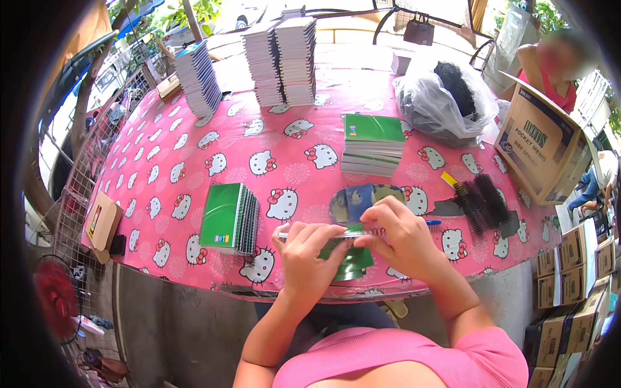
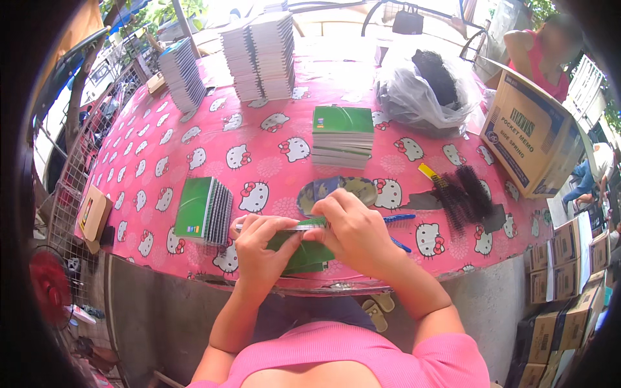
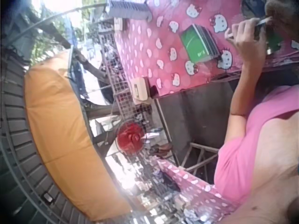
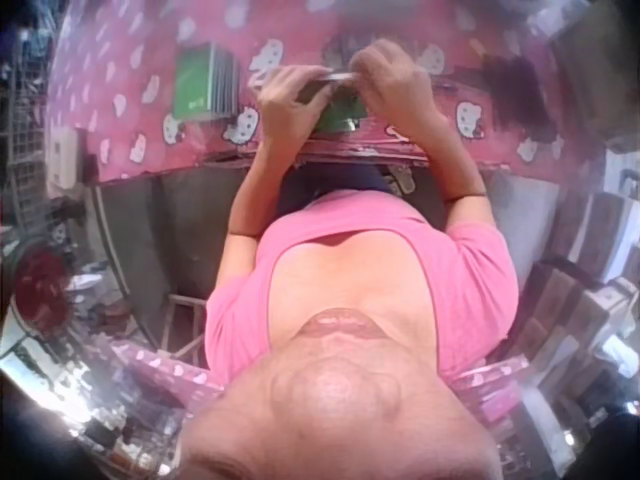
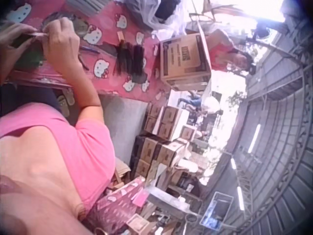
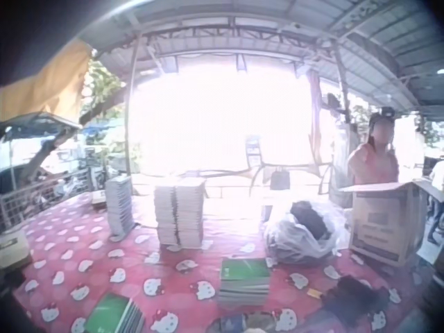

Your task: The person trims the ends of the spiral bindings on notebooks using pliers and then applies tape to the bound edge.

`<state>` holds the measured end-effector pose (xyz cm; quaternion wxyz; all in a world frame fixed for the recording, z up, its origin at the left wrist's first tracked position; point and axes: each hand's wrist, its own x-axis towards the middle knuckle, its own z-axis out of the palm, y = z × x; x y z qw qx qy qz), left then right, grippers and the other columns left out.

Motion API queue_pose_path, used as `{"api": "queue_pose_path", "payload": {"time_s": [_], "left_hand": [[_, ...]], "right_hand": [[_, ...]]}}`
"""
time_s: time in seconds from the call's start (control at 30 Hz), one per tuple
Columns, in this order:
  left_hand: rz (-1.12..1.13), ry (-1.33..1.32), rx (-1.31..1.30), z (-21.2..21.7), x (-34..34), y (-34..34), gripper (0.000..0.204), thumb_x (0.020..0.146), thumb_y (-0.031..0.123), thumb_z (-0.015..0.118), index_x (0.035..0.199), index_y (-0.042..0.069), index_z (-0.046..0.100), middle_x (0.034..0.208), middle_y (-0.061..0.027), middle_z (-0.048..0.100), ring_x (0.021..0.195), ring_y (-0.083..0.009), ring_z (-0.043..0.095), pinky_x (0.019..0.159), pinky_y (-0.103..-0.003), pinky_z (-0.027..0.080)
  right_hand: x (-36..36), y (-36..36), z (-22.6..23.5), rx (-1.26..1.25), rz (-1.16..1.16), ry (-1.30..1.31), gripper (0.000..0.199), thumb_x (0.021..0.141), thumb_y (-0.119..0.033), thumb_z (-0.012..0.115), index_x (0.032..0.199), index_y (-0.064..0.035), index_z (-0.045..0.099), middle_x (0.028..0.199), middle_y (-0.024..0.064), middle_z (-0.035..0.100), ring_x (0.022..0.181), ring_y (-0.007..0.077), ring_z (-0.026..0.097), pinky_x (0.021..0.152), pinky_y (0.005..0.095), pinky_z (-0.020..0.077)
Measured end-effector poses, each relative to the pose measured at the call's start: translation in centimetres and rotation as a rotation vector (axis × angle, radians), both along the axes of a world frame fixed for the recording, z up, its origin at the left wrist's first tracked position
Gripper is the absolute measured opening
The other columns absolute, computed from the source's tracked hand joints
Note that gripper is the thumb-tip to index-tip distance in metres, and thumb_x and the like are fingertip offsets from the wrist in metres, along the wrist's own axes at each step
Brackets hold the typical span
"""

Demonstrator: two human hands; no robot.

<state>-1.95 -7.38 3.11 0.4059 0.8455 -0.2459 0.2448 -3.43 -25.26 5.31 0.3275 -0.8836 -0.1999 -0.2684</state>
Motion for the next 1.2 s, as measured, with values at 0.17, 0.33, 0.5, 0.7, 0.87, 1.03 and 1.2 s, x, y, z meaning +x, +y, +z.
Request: {"api": "queue_pose_path", "payload": {"time_s": [0.17,0.33,0.5,0.7,0.87,1.03,1.2], "left_hand": [[-0.04,0.032,-0.009,-0.8,-0.3,0.6,0.022,0.068,0.015,0.079,0.088,0.015,0.069,0.084,0.0024,0.068,0.082,-0.0153,0.059,0.089,-0.037,0.03],[-0.008,-0.002,0.004,-0.9,-0.2,0.1,0.022,0.068,0.015,0.079,0.089,0.014,0.07,0.086,0.0021,0.068,0.082,-0.0154,0.059,0.089,-0.037,0.03],[-0.006,-0.007,0.005,-0.7,-0.4,0.0,0.023,0.068,0.015,0.079,0.089,0.014,0.07,0.086,0.0021,0.068,0.082,-0.0154,0.059,0.088,-0.036,0.03],[-0.018,-0.025,0.004,-0.7,-0.7,0.6,0.025,0.066,0.013,0.081,0.089,0.011,0.071,0.083,-0.0003,0.069,0.081,-0.0172,0.06,0.084,-0.035,0.035],[-0.017,-0.074,-0.015,-0.1,-0.4,-0.2,0.028,0.064,0.013,0.083,0.088,0.01,0.07,0.08,-0.0015,0.068,0.081,-0.0191,0.06,0.081,-0.036,0.039],[-0.019,-0.081,0.024,-0.8,0.1,0.2,0.031,0.063,0.014,0.084,0.09,0.01,0.069,0.078,-0.0013,0.066,0.08,-0.0193,0.06,0.081,-0.036,0.039],[-0.04,-0.058,-0.02,-0.3,-0.1,-1.3,0.032,0.063,0.015,0.084,0.091,0.01,0.069,0.077,-0.0014,0.066,0.077,-0.0191,0.06,0.082,-0.036,0.039]], "right_hand": [[-0.6,-0.4,0.4,-0.168,0.083,0.2,0.022,0.082,-0.021,0.071,0.089,-0.005,0.058,0.082,0.0098,0.056,0.074,0.0299,0.06,0.059,0.0388,0.0484],[-0.4,-0.4,0.3,-0.068,0.086,0.105,0.016,0.078,-0.013,0.071,0.083,-0.0038,0.058,0.078,0.0092,0.056,0.074,0.0282,0.06,0.06,0.0381,0.0482],[-0.6,0.1,-0.9,-0.001,0.048,0.002,0.017,0.074,-0.006,0.074,0.085,-0.003,0.061,0.079,0.0107,0.059,0.068,0.027,0.06,0.058,0.0358,0.0478],[0.6,-2.6,0.3,-0.117,0.118,0.366,0.018,0.087,-0.022,0.064,0.091,-0.004,0.063,0.088,0.0124,0.065,0.082,0.0295,0.065,0.067,0.0377,0.0506],[5.8,-10.0,-8.1,-0.544,-0.084,0.216,0.048,0.073,-0.033,0.073,0.11,-0.005,0.058,0.099,0.0142,0.063,0.096,0.0317,0.062,0.083,0.0441,0.0493],[7.2,-8.6,-10.3,-0.338,-0.192,0.346,0.049,0.068,-0.022,0.076,0.111,-0.0049,0.058,0.095,0.0113,0.065,0.09,0.0246,0.063,0.083,0.0404,0.0498],[8.2,-14.7,-10.3,-0.151,0.216,0.12,0.048,0.07,-0.01,0.071,0.116,-0.0026,0.059,0.091,0.0081,0.069,0.08,0.0179,0.063,0.073,0.0319,0.0495]]}}
